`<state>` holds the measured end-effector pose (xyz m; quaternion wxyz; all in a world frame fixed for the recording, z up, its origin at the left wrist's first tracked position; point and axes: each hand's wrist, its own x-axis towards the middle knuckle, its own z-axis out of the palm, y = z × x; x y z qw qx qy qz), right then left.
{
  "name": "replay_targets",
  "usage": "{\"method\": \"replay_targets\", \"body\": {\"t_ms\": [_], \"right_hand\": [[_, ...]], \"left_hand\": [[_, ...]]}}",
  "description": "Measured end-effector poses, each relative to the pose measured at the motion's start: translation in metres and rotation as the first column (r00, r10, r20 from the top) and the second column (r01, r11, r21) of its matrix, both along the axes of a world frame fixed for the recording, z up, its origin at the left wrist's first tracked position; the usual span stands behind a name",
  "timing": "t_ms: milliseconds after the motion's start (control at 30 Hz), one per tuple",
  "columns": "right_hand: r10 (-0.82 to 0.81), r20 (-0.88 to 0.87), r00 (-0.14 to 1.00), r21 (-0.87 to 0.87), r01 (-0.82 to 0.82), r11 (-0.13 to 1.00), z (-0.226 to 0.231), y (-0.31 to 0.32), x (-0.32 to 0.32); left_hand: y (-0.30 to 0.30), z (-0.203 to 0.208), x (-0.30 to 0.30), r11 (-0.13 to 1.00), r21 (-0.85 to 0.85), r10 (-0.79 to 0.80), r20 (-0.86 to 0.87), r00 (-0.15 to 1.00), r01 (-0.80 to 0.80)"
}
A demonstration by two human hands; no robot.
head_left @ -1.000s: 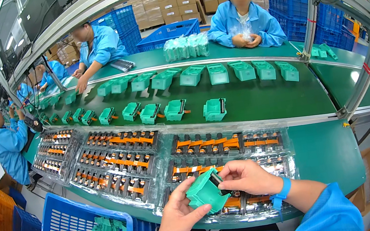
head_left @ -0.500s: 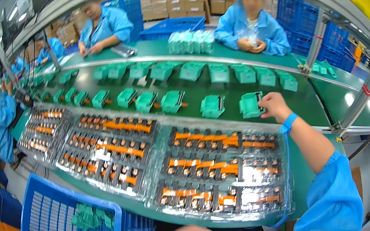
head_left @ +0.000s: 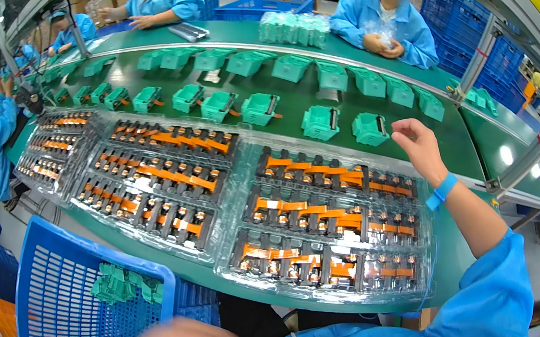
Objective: The person assembles electronic components by hand, placing small black pieces into green plastic housings and moving the assembled units between component trays.
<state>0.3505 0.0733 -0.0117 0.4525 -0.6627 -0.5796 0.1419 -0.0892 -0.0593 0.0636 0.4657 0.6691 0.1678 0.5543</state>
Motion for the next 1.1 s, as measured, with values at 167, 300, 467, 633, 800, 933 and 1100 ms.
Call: {"method": "replay_targets", "body": {"t_ms": [167,300,467,633,800,933,1100], "right_hand": [[0.721,0.503,0.477,-0.255,-0.715,0.651,0.049,-0.083,-0.072],[0.748,0.58,0.323,-0.336,-0.741,0.581,0.03,-0.109,-0.109],[0.689,0.629,0.36,-0.356,-0.655,0.666,0.015,-0.121,-0.104],[0.361,-0.184,0.914,-0.126,-0.387,0.914,0.008,-0.122,-0.117],[0.235,-0.414,0.88,-0.099,-0.3,0.949,-0.008,-0.108,-0.123],[0.224,-0.437,0.871,-0.082,-0.287,0.954,-0.017,-0.107,-0.123],[0.151,-0.449,0.881,-0.078,-0.207,0.975,-0.002,-0.122,-0.124]], "left_hand": [[0.032,-0.084,-0.129,0.577,-0.305,0.73,-0.222,0.646,-0.757],[-0.028,-0.262,-0.281,0.121,-0.641,0.712,-0.476,0.516,-0.758],[-0.097,-0.364,-0.28,0.457,-0.285,-0.372,-0.922,0.111,-0.842],[-0.125,-0.359,-0.271,0.614,-0.3,-0.354,-0.931,0.085,-0.731],[-0.053,-0.34,-0.232,0.682,0.047,0.251,-0.952,0.173,-0.729],[-0.007,-0.332,-0.194,0.848,0.205,0.366,-0.894,0.259,-0.489],[0.038,-0.359,-0.141,0.896,0.306,0.334,-0.942,0.032,-0.323]]}}
